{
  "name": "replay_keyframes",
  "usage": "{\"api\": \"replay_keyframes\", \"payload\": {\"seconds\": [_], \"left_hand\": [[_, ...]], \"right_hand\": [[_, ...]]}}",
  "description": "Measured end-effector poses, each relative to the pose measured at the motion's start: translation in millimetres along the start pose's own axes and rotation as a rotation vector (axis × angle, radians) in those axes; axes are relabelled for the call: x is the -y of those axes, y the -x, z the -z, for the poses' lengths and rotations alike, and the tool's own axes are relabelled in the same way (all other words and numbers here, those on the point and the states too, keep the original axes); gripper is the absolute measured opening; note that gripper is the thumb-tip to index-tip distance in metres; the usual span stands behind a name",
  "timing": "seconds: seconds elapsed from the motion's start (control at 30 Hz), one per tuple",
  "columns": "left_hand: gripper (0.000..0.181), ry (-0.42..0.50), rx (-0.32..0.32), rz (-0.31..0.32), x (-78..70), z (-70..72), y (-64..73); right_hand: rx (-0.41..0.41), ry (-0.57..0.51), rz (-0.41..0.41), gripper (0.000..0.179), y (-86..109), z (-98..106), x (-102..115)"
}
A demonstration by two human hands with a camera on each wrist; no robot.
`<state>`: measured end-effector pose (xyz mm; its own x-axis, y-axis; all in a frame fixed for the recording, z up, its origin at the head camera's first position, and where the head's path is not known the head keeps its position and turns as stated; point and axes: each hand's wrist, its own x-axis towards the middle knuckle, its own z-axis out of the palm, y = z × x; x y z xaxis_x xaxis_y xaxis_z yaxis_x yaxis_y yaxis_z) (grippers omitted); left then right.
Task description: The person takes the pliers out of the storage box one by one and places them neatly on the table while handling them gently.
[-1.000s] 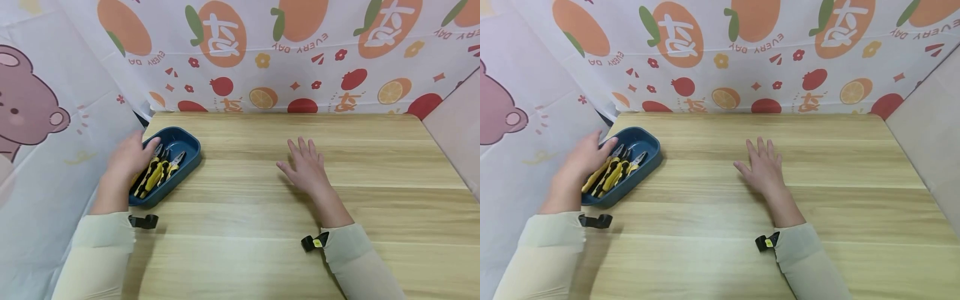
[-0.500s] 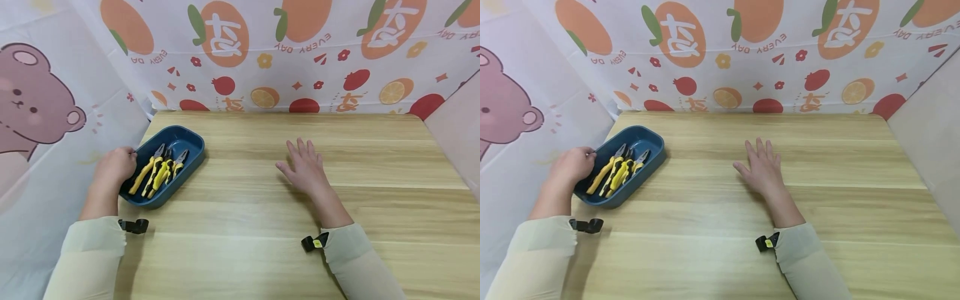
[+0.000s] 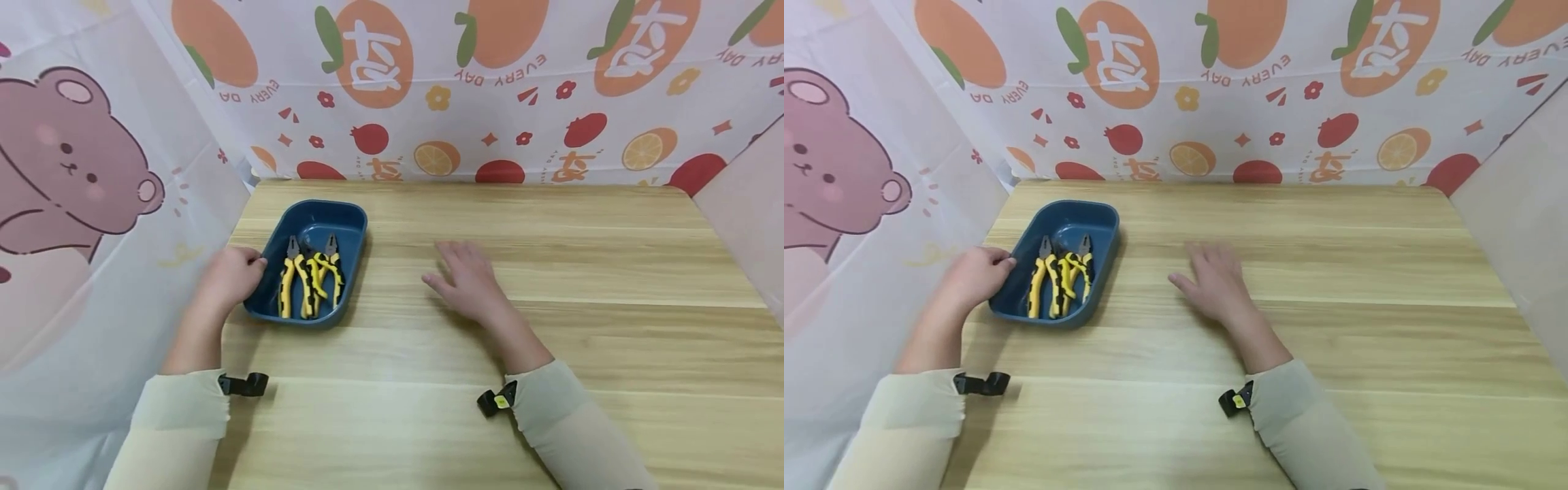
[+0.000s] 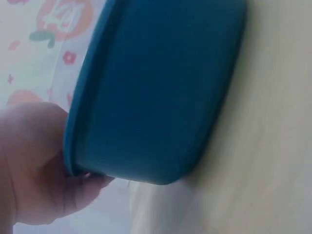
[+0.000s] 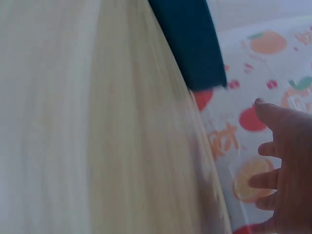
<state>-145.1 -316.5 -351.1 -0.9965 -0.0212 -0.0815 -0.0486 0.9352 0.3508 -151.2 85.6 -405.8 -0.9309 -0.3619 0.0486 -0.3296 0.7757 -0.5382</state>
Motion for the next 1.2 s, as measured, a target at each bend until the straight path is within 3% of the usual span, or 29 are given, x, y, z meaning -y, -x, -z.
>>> {"api": "replay_keyframes", "payload": {"seconds": [0.13, 0.27, 0.4, 0.53, 0.77, 0.93, 1.07, 1.2], "left_hand": [[0.036, -0.007, -0.081, 0.03, -23.0, -17.5, 2.7], [0.039, 0.016, -0.121, 0.061, -43.6, -35.9, 4.0], [0.039, 0.066, -0.131, 0.043, -62.2, -51.9, 3.1], [0.039, 0.114, -0.137, 0.011, -75.9, -63.5, -0.2], [0.04, 0.167, -0.13, -0.054, -83.9, -69.5, -5.9], [0.041, 0.13, -0.104, -0.12, -80.8, -69.1, -10.8], [0.04, 0.067, -0.082, -0.12, -76.9, -65.7, -16.5], [0.039, 0.072, -0.086, -0.12, -73.9, -63.8, -20.4]], "right_hand": [[0.059, -0.136, -0.002, 0.057, -10.8, -9, 23], [0.102, -0.23, -0.034, 0.043, -22.0, -19, 44], [0.048, -0.215, -0.104, 0.043, -28.9, -27, 51], [-0.029, -0.196, -0.203, 0.041, -27.6, -31, 43], [-0.078, -0.297, -0.223, 0.041, -22.0, -31, 25], [-0.101, -0.349, -0.243, 0.042, -19.9, -26, 16], [-0.116, -0.398, -0.236, 0.043, -20.6, -28, 15], [-0.128, -0.431, -0.218, 0.043, -21.9, -31, 18]]}}
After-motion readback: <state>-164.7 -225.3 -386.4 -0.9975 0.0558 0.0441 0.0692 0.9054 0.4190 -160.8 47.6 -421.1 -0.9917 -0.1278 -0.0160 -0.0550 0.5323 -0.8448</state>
